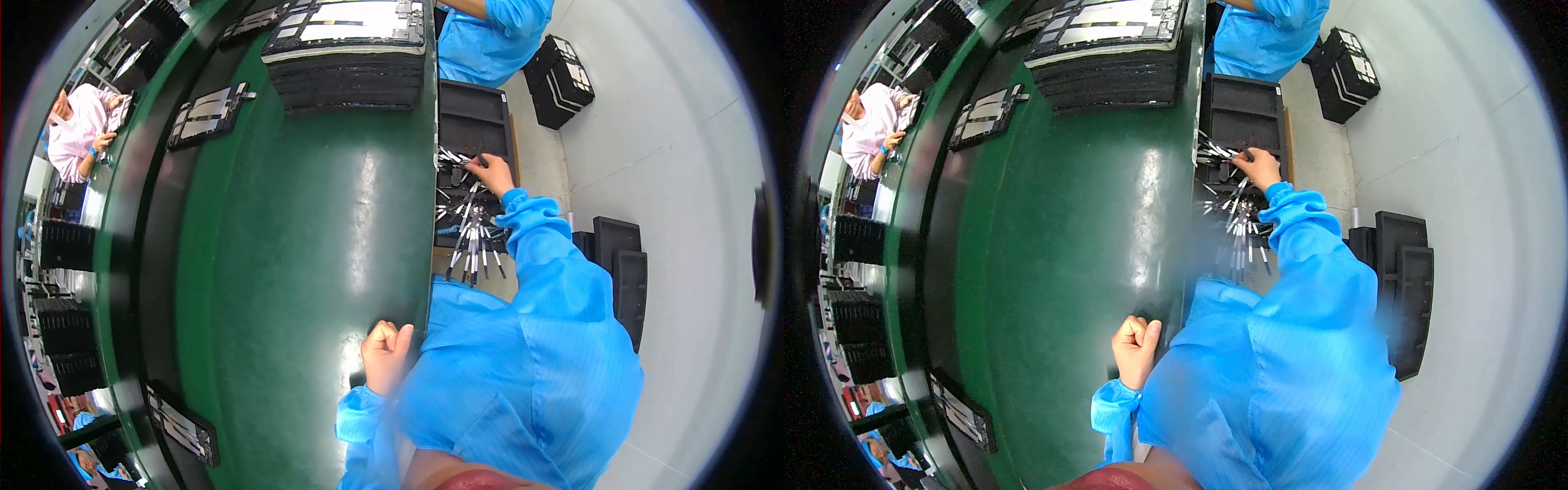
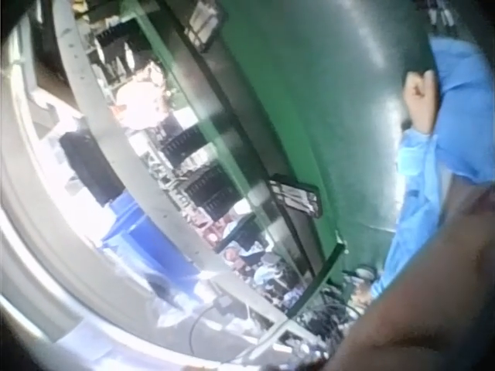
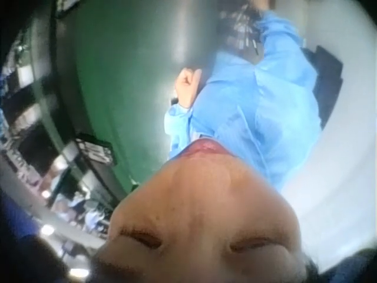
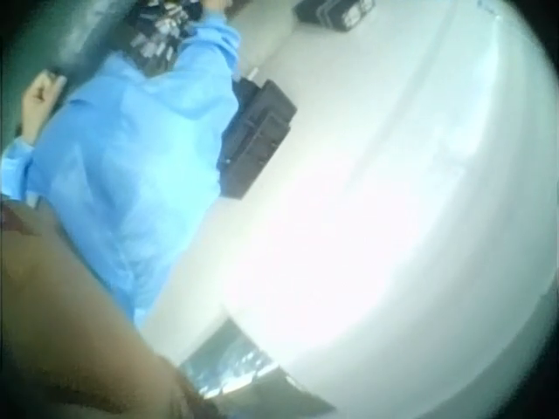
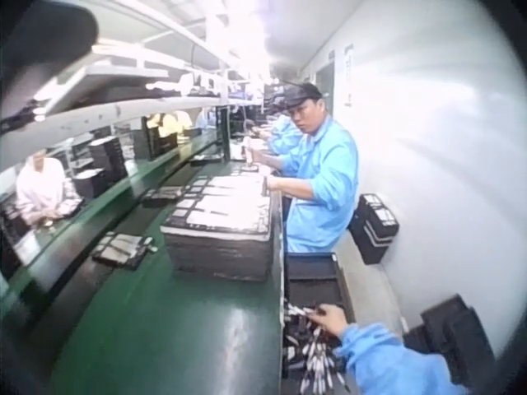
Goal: The person assembles internal components and ribbon cables into a tablet chassis by hand, using tweezers to manipulate the small parts.
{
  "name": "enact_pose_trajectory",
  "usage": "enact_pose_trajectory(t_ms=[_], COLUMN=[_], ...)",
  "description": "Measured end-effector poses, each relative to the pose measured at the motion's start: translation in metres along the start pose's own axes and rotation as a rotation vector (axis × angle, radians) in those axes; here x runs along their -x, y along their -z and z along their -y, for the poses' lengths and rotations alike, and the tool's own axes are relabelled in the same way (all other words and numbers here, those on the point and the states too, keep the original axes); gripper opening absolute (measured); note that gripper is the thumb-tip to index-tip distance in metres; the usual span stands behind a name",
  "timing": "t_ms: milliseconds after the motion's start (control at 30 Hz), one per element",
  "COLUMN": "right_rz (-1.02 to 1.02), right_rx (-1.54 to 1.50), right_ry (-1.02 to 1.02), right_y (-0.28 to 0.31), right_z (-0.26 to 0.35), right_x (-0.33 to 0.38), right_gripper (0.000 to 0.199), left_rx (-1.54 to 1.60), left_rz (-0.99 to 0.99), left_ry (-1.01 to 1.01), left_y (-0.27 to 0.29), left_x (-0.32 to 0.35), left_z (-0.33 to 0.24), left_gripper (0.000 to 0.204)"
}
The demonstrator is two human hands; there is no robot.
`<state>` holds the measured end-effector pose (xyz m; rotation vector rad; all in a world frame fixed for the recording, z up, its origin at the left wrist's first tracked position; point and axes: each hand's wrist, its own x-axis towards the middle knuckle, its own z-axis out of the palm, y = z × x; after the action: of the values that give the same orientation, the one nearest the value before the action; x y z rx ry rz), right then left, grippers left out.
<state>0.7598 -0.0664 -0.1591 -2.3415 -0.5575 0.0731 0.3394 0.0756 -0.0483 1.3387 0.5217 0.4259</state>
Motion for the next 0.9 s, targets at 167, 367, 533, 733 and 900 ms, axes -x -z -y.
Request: enact_pose_trajectory(t_ms=[167,367,533,733,900], right_rz=[0.036,0.041,0.080,-0.073,-0.040], right_rx=[0.304,0.492,0.666,0.524,0.496], right_ry=[-0.171,-0.117,-0.065,0.018,0.033], right_y=[-0.029,-0.032,-0.022,-0.019,-0.005], right_z=[0.018,0.026,0.056,0.061,0.045], right_x=[-0.005,-0.022,-0.013,-0.027,-0.053], right_gripper=[0.054,0.055,0.063,0.056,0.051], left_rx=[0.034,0.011,0.013,-0.011,0.006], left_rz=[-0.004,-0.004,-0.017,-0.009,-0.004], left_ry=[0.019,0.045,0.062,0.080,0.066], left_y=[-0.005,-0.004,-0.005,-0.007,-0.011], left_x=[-0.006,-0.018,-0.020,-0.026,-0.032], left_z=[-0.009,-0.017,-0.014,-0.015,-0.019], left_gripper=[0.044,0.043,0.043,0.044,0.042])
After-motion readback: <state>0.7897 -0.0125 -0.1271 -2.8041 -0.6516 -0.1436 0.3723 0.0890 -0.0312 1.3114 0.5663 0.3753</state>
